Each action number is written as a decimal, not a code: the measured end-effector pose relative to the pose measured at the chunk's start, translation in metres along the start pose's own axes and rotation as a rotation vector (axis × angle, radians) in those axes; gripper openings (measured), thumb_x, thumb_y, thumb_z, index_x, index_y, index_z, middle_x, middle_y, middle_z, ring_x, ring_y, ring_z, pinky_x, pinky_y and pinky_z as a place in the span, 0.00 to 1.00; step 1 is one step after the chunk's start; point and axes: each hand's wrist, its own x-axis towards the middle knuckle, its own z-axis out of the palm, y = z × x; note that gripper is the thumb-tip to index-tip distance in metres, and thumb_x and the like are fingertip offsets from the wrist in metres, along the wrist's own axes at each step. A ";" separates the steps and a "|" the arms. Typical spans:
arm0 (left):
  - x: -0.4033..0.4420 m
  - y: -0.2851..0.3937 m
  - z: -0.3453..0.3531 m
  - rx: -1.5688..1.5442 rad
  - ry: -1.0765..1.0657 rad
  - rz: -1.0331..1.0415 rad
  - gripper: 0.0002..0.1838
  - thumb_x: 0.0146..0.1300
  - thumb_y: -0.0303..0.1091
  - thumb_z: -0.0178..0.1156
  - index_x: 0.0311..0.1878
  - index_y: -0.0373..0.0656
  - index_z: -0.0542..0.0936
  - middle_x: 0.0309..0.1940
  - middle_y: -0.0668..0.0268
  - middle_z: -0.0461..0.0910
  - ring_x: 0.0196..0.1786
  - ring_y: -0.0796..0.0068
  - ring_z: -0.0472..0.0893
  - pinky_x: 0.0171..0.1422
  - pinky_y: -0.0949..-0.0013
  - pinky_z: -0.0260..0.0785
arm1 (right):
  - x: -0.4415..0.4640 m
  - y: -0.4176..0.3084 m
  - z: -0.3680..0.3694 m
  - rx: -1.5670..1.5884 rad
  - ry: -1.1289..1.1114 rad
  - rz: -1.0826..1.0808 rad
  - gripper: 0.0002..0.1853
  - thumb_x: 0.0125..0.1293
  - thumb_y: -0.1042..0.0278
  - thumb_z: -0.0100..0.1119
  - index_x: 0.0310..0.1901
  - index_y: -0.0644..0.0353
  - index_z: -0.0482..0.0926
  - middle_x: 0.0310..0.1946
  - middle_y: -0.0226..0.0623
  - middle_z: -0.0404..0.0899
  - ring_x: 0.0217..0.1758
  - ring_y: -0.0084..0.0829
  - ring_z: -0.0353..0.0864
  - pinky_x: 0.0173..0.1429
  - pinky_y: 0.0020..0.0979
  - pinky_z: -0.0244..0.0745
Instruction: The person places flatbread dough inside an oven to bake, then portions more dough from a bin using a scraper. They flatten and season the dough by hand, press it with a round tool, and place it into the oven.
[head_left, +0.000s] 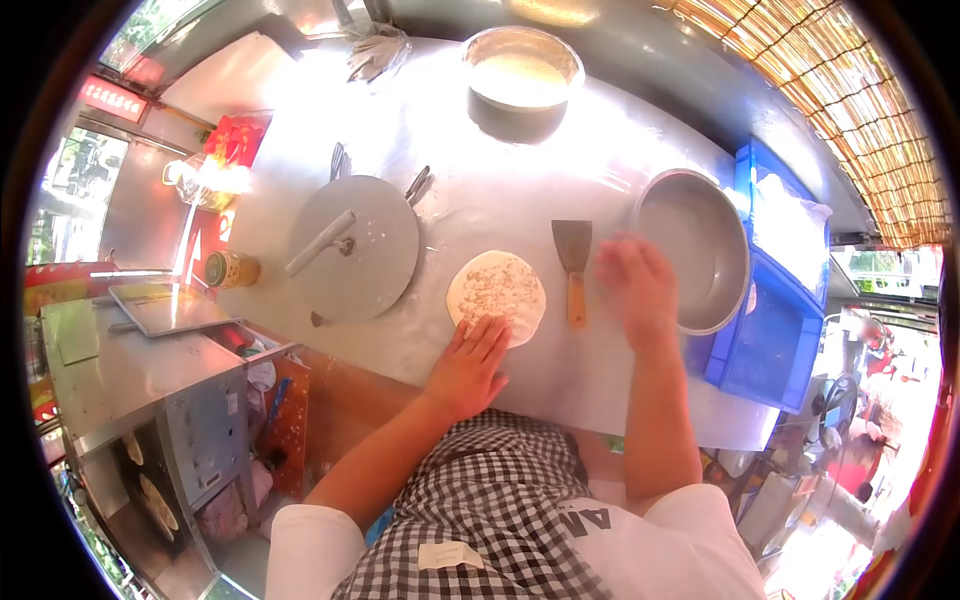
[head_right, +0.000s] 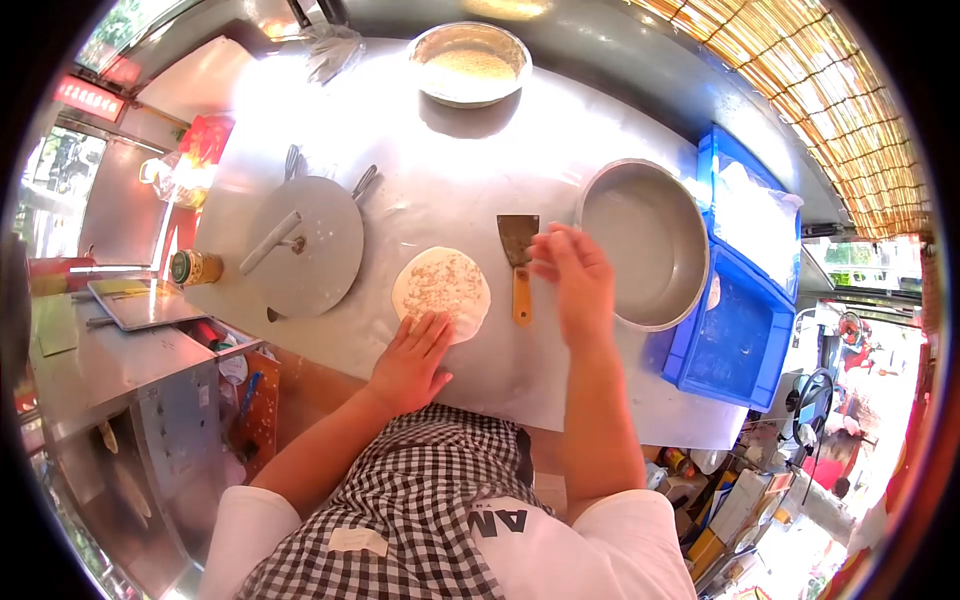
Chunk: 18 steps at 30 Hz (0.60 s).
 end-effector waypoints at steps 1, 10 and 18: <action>0.000 0.001 0.000 0.001 -0.009 -0.010 0.39 0.65 0.40 0.70 0.78 0.38 0.70 0.80 0.50 0.67 0.83 0.48 0.65 0.87 0.40 0.54 | 0.014 -0.007 -0.017 -0.083 0.089 -0.084 0.14 0.81 0.66 0.60 0.59 0.66 0.83 0.47 0.38 0.88 0.49 0.28 0.88 0.55 0.32 0.87; -0.019 -0.014 -0.029 -0.069 0.141 -0.190 0.37 0.66 0.36 0.69 0.77 0.37 0.71 0.80 0.49 0.66 0.81 0.46 0.67 0.85 0.42 0.57 | 0.132 0.048 -0.152 -1.375 0.218 -0.143 0.19 0.66 0.62 0.70 0.55 0.64 0.85 0.47 0.48 0.90 0.48 0.50 0.90 0.54 0.46 0.84; -0.048 -0.022 -0.045 -0.213 0.375 -0.375 0.31 0.66 0.28 0.68 0.72 0.33 0.75 0.76 0.45 0.72 0.74 0.41 0.75 0.78 0.51 0.69 | 0.062 -0.006 -0.066 -0.379 0.074 -0.081 0.05 0.72 0.74 0.66 0.45 0.66 0.86 0.33 0.33 0.86 0.35 0.22 0.84 0.45 0.26 0.83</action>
